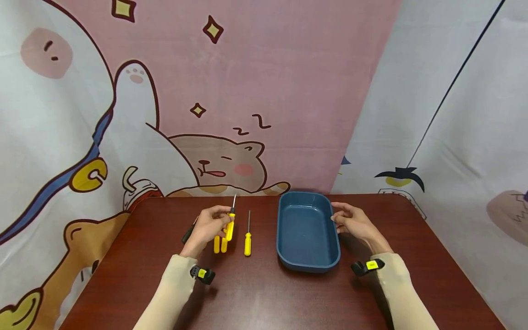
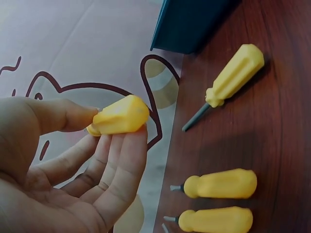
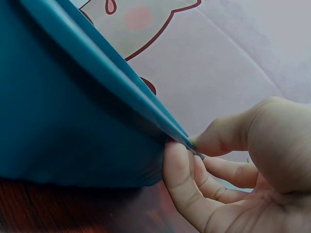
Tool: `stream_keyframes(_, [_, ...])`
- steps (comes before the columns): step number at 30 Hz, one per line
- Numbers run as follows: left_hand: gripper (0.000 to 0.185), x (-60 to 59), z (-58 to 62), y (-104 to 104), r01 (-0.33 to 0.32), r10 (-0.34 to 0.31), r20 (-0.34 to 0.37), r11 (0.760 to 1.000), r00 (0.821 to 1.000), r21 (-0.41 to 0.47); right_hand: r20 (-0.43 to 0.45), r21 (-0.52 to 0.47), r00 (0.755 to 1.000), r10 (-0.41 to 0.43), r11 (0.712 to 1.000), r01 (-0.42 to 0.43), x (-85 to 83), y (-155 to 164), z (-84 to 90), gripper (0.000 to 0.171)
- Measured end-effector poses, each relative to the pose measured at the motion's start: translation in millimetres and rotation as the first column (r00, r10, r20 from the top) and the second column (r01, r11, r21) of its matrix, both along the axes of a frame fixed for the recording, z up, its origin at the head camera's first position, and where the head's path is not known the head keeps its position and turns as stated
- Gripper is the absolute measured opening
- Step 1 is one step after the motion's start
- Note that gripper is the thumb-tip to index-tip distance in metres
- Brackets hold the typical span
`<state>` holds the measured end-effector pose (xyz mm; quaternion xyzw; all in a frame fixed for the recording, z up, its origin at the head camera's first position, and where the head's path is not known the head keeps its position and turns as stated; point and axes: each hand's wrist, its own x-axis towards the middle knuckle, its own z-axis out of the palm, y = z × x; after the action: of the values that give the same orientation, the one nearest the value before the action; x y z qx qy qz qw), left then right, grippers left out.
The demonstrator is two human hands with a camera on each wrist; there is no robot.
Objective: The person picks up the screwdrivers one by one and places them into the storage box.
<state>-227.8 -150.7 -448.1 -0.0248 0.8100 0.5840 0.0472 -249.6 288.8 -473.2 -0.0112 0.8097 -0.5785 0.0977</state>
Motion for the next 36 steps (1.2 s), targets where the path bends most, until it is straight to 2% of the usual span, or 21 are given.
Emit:
stream_keyframes(8, [0.032,-2.6,-3.1,9,0.041,-0.04,-0.009,0.998,0.999,0.055,0.008,0.002,1.0,-0.003,1.0,0.003,0.6,0,1.8,0.057])
stream_keyframes(15, [0.032,-6.6,-6.3,18,0.047,-0.047,-0.008,0.995,0.999,0.083,0.015,-0.004,1.0,-0.008,1.0,0.008,-0.1,-1,1.8,0.058])
stream_keyframes(23, [0.031,-5.8,-8.1,29,0.072,-0.071,-0.01,0.991,0.997,0.114,0.016,-0.005,1.0,-0.014,1.0,0.014,0.1,0,0.7,0.057])
stream_keyframes(36, [0.031,-6.1,-5.4,47,0.116,-0.115,-0.017,0.987,0.993,0.107,0.007,0.003,1.0,-0.01,1.0,0.01,0.9,0,-0.2,0.057])
